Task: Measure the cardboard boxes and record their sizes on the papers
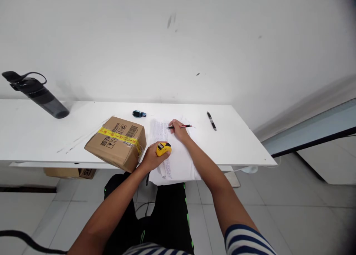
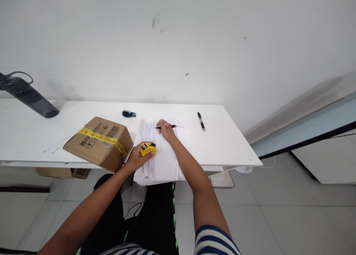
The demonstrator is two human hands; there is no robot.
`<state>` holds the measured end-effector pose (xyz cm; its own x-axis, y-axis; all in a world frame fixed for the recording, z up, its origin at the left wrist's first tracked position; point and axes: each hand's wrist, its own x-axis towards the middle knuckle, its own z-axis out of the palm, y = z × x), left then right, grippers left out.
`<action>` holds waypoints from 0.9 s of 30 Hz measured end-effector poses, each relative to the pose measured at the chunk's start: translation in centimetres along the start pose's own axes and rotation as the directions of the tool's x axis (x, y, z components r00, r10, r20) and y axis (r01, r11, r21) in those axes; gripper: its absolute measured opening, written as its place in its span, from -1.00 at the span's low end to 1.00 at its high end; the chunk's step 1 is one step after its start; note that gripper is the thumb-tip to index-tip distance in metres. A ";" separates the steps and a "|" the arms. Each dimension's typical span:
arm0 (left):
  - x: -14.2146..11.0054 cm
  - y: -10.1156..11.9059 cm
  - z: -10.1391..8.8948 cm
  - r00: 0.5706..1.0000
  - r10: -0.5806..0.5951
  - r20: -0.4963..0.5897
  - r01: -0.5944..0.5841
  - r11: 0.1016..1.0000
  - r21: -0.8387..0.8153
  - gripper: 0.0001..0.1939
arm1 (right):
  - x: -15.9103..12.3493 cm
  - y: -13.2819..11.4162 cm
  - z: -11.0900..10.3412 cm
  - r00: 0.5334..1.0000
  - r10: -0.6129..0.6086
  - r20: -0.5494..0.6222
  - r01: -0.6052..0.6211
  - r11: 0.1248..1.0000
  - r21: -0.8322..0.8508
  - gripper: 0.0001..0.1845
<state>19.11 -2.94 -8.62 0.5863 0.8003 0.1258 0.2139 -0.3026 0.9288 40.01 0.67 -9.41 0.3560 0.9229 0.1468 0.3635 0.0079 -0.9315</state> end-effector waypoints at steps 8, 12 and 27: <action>0.0 0.1 0.1 1.000 -0.022 -0.020 0.021 0.998 -0.052 -0.54 | -0.1 -0.4 -0.3 0.994 0.025 -0.106 -0.025 1.000 -0.002 -0.53; 0.0 0.1 0.1 1.000 -0.017 -0.020 0.017 1.000 -0.023 -0.53 | -0.1 -0.4 -0.2 0.998 0.016 -0.067 -0.016 1.000 0.000 -0.55; 0.0 0.0 0.2 0.999 0.006 -0.033 -0.007 1.000 -0.019 -0.56 | -0.1 -0.4 -0.3 0.996 0.033 -0.083 -0.033 0.999 -0.005 -0.61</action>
<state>19.24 -3.03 -8.64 0.5615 0.8151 0.1429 0.1954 -0.2983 0.9343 40.10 0.42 -8.92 0.4382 0.8874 0.1433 0.3556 -0.0248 -0.9343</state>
